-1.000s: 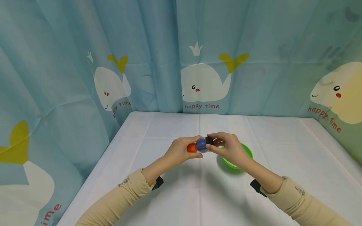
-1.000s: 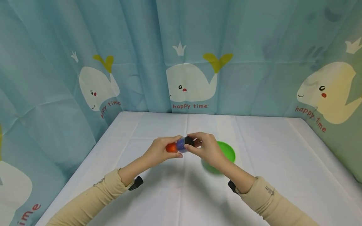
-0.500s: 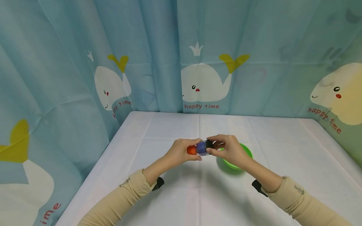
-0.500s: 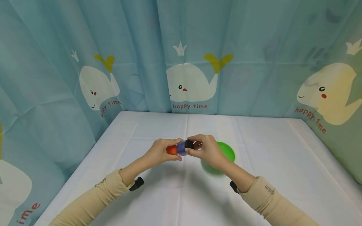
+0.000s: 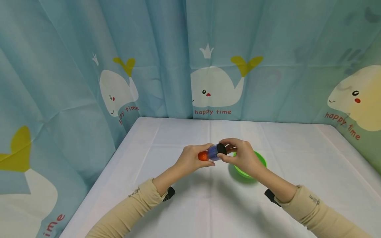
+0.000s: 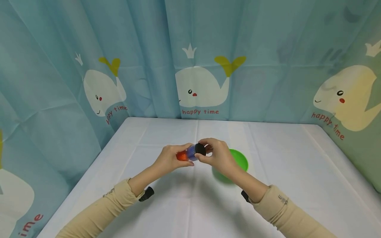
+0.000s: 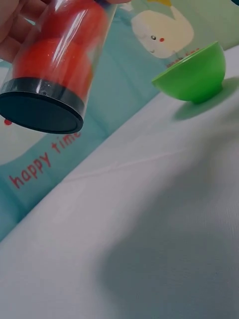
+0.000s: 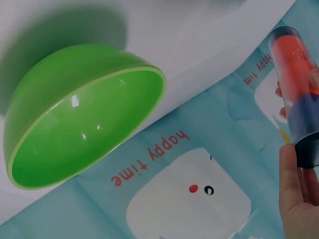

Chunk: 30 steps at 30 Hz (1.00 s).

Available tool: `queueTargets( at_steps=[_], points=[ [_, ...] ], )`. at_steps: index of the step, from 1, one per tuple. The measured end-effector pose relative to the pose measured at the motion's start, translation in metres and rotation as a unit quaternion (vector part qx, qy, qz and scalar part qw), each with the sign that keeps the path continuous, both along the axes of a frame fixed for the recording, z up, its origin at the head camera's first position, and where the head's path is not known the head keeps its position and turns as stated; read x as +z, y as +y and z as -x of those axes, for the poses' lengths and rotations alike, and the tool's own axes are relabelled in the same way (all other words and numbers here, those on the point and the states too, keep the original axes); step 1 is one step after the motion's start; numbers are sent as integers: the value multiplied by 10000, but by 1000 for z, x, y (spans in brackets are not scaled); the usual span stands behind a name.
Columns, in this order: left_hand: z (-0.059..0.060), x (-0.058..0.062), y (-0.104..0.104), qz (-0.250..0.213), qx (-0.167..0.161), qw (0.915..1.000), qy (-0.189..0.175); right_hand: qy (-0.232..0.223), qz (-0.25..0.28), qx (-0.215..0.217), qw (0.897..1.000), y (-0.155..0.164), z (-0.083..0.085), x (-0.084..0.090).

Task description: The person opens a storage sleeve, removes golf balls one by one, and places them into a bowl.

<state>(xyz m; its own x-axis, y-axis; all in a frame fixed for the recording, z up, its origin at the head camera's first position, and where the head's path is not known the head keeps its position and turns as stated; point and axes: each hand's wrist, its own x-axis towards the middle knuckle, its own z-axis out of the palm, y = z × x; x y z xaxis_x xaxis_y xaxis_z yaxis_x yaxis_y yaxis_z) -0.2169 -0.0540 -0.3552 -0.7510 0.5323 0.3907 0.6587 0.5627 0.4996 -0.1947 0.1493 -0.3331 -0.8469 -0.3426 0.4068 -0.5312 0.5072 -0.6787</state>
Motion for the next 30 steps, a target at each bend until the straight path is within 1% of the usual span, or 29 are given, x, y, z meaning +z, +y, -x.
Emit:
queueTargets(
  at_steps=[3,7,11,16,20,25,30],
  points=[
    [0,0,1,-5,52,10000,4,128,-18,-41,9999,0,-1,0],
    [2,0,1,-5,-36,9999,-128,188,-68,29,9998,2,-1,2],
    [2,0,-1,-75,-118,9990,-431,-41,-106,185,9998,6,-1,3],
    [3,-3,-2,-163,-178,9981,-565,-259,-130,146,9995,6,-1,2],
    [3,-5,-1,-319,-152,9972,-657,-449,92,27,9989,6,0,2],
    [3,-4,-1,-492,-90,9958,-762,-619,361,38,9974,6,1,2],
    [2,-2,-2,-520,16,9946,-903,-722,567,64,9958,6,1,3]
  ],
)
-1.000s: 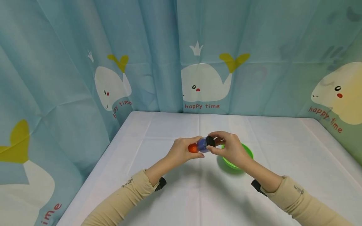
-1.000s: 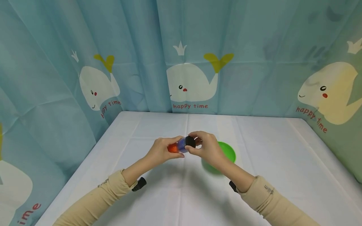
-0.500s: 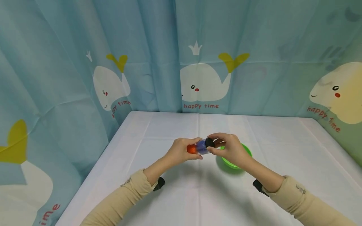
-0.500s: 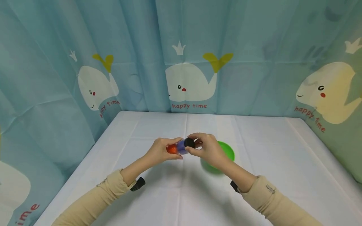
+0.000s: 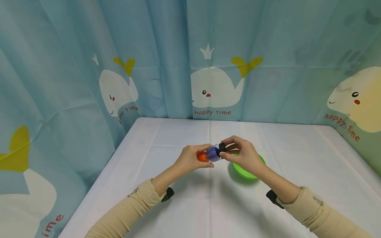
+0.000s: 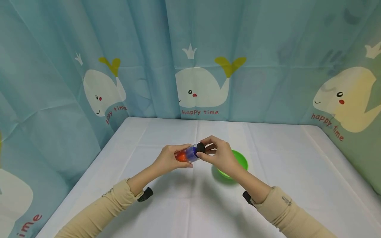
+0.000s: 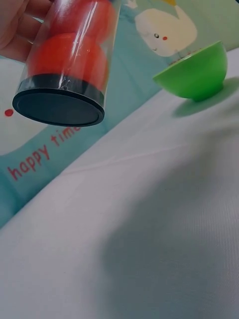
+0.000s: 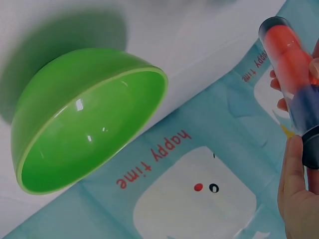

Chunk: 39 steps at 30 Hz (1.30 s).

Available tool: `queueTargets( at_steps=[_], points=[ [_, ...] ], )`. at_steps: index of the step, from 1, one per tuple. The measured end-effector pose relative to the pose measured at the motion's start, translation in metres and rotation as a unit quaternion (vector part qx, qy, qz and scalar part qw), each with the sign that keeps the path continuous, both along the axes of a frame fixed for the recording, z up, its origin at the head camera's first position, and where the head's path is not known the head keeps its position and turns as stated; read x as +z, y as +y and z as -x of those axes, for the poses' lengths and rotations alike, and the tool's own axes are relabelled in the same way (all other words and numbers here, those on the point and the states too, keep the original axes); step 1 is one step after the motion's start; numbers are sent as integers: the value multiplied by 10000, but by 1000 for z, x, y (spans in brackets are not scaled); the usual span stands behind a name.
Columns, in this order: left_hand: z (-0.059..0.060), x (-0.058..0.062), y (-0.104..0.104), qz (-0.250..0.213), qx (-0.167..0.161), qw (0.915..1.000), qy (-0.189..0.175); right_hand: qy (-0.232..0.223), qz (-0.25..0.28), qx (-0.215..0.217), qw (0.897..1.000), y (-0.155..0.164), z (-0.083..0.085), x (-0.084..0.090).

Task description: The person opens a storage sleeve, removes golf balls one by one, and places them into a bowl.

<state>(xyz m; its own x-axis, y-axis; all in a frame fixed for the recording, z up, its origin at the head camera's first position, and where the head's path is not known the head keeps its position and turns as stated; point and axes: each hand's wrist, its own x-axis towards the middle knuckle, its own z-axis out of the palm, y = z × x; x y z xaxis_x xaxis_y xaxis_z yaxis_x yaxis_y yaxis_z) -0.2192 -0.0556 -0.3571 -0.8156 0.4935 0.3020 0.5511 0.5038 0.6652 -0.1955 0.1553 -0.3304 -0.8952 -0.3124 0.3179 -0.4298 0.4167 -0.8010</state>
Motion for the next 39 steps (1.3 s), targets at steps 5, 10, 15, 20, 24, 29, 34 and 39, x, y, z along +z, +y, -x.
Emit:
queueTargets(
  at_steps=[5,10,15,20,24,29,34,39],
  points=[
    [-2,2,-2,-78,99,9998,-150,-280,259,103,9992,2,0,1],
    [-3,3,-3,-141,170,9994,-274,-592,566,277,9963,6,0,4],
    [-2,4,-4,-172,237,9991,-320,-802,822,369,9927,8,0,5],
    [-2,3,-6,-213,260,9988,-346,-1001,1099,430,9880,9,-1,3],
    [-1,2,-7,-180,259,9988,-375,-1075,1193,499,9858,12,-2,3],
    [1,2,-7,-165,257,9987,-399,-1275,996,407,9860,15,-3,6],
    [0,2,-7,-185,276,9983,-471,-1379,711,332,9873,18,-5,7],
    [0,3,-8,-286,351,9980,-448,-1260,603,231,9899,21,-7,8]
  ],
)
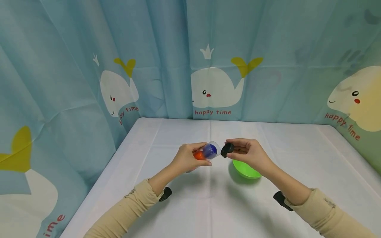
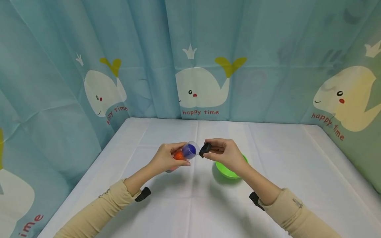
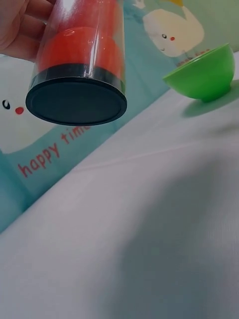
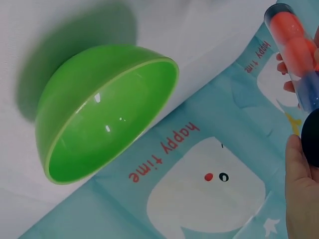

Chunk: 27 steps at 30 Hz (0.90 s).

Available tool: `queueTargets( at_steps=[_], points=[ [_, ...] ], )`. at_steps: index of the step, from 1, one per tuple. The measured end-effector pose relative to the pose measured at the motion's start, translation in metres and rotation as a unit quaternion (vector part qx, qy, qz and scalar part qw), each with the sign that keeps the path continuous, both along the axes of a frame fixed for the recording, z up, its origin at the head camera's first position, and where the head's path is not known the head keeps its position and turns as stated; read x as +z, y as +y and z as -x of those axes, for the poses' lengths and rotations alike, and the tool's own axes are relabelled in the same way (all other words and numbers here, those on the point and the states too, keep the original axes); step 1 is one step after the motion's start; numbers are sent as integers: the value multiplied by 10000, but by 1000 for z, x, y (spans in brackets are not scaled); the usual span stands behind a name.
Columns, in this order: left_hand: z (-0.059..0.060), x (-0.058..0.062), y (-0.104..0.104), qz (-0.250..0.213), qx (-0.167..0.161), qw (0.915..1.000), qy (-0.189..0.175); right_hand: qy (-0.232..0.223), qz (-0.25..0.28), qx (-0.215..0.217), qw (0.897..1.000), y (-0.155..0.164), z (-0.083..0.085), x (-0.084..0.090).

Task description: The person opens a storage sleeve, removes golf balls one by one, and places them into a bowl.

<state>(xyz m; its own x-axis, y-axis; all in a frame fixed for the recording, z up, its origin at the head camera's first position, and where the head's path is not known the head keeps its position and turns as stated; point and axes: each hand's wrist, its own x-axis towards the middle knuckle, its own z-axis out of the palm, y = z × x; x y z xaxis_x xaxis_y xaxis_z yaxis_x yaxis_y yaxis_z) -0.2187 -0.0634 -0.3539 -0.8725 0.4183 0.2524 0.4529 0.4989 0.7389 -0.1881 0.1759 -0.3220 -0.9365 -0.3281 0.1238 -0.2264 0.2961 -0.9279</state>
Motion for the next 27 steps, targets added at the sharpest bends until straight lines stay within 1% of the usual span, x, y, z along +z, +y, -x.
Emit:
queueTargets(
  at_steps=[6,10,16,20,27],
  points=[
    [1,0,-3,-175,192,9995,-166,-51,73,-3,10000,4,-5,-5],
    [2,-2,-7,-144,186,9995,-193,1,186,82,9998,4,-7,-15],
    [-1,-4,-13,43,234,9996,-173,182,186,40,9997,1,-12,-33],
    [-2,-4,-16,51,302,9995,-107,97,370,144,9992,-2,-15,-44],
    [-2,-5,-17,-8,323,9994,-100,-94,415,240,9988,-7,-18,-59]
  ],
)
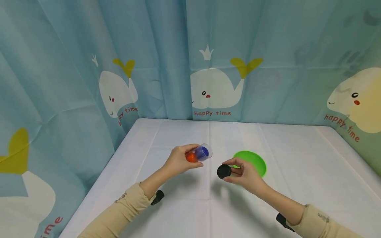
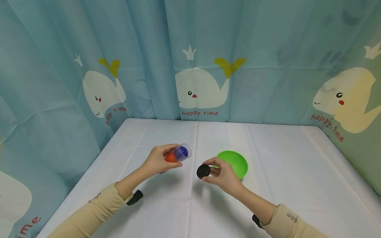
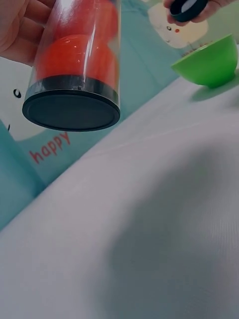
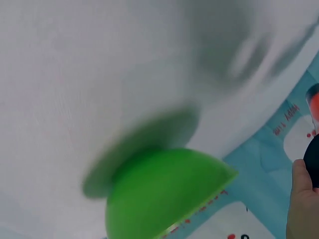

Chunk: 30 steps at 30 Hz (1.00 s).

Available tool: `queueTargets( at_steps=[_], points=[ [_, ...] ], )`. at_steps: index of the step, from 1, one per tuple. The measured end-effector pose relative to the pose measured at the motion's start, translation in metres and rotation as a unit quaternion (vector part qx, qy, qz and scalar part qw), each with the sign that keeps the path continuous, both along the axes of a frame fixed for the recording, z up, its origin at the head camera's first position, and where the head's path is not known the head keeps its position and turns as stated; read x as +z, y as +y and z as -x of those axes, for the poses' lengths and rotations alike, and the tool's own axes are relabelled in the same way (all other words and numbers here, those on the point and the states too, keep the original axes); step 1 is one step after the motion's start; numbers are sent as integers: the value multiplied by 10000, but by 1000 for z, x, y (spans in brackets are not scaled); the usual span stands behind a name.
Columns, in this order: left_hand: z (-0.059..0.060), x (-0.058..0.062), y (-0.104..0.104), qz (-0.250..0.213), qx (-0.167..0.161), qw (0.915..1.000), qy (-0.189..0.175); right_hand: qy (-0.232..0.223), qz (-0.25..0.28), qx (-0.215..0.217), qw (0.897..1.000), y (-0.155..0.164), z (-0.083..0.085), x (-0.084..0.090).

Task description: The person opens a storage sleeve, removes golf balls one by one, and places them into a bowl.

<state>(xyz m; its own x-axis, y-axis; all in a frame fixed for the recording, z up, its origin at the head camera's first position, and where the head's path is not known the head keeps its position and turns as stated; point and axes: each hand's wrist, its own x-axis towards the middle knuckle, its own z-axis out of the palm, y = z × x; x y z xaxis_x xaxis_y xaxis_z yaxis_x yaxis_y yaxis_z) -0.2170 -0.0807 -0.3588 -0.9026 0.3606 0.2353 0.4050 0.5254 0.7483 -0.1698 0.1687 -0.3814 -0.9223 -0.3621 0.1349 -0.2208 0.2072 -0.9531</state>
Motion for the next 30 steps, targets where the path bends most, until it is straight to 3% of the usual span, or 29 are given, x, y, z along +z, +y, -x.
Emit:
queueTargets(
  at_steps=[21,30],
  points=[
    [-1,-5,1,131,-170,9997,97,-326,-243,446,9982,-16,1,-35],
    [-1,-4,2,150,-145,9998,37,-228,-662,424,9966,-21,-1,-42]
  ],
)
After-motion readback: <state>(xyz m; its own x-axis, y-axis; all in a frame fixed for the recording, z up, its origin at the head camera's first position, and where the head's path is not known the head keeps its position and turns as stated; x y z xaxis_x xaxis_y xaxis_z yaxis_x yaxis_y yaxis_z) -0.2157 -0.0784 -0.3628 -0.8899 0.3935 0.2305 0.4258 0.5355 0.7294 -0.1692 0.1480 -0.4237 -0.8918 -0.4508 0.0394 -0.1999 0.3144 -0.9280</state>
